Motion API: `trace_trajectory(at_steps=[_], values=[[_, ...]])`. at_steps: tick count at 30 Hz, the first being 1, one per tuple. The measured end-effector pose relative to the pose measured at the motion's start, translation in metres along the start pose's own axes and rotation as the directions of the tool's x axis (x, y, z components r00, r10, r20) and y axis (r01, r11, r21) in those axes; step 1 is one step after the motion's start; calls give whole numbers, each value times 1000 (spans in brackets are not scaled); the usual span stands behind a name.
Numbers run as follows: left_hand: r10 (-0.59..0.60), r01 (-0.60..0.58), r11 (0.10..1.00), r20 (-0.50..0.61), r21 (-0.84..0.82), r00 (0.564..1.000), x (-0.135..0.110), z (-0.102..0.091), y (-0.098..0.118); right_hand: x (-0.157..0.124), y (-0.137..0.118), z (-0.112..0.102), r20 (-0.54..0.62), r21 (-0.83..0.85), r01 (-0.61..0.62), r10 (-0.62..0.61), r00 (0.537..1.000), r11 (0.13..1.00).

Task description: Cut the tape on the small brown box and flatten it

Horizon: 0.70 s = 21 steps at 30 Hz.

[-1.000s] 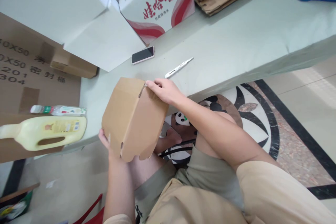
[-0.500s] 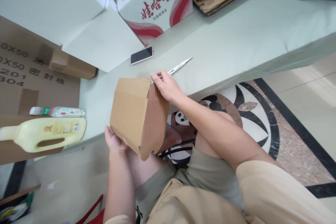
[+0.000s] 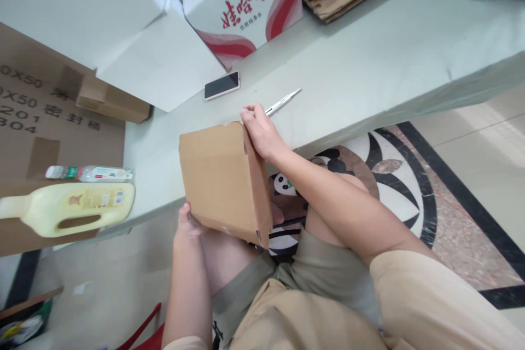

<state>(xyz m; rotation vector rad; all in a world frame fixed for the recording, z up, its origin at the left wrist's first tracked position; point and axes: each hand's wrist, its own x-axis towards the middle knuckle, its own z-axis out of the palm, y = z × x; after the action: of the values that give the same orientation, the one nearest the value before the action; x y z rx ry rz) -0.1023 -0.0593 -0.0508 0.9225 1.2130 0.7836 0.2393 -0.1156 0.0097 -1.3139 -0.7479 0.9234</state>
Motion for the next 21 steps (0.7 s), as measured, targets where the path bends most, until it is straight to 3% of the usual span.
trace_trajectory(at_steps=[3, 5, 8, 11, 13, 15, 17, 21], values=[[83, -83, 996, -6, 44, 997, 1, 20, 12, 2, -1, 1, -26, 44, -58, 59, 998, 997], [220, -218, 973, -25, 71, 975, 3, 31, 20, 2, -3, 1, 17, 93, -127, 126, 992, 987], [324, -283, 923, -132, 260, 937, 5, 40, 28, 1, -3, 0, 119, 125, -164, 150, 982, 978], [458, -329, 814, -180, 479, 871, 7, 39, 31, 1, 1, -1, 139, 0, -134, 133, 981, 991], [511, -366, 778, -175, 510, 842, 8, 37, 31, 1, 2, -2, 106, -82, -121, 130, 986, 989], [465, -342, 832, -212, 436, 860, 9, 32, 30, 1, -2, -3, 87, -49, -110, 114, 990, 993], [344, -266, 917, -251, 298, 905, 11, 27, 29, -1, -8, -5, 120, 66, -138, 130, 984, 988], [177, -142, 973, -198, 180, 964, 11, 15, 29, -2, -17, -9, 195, 183, -304, 268, 943, 935]])
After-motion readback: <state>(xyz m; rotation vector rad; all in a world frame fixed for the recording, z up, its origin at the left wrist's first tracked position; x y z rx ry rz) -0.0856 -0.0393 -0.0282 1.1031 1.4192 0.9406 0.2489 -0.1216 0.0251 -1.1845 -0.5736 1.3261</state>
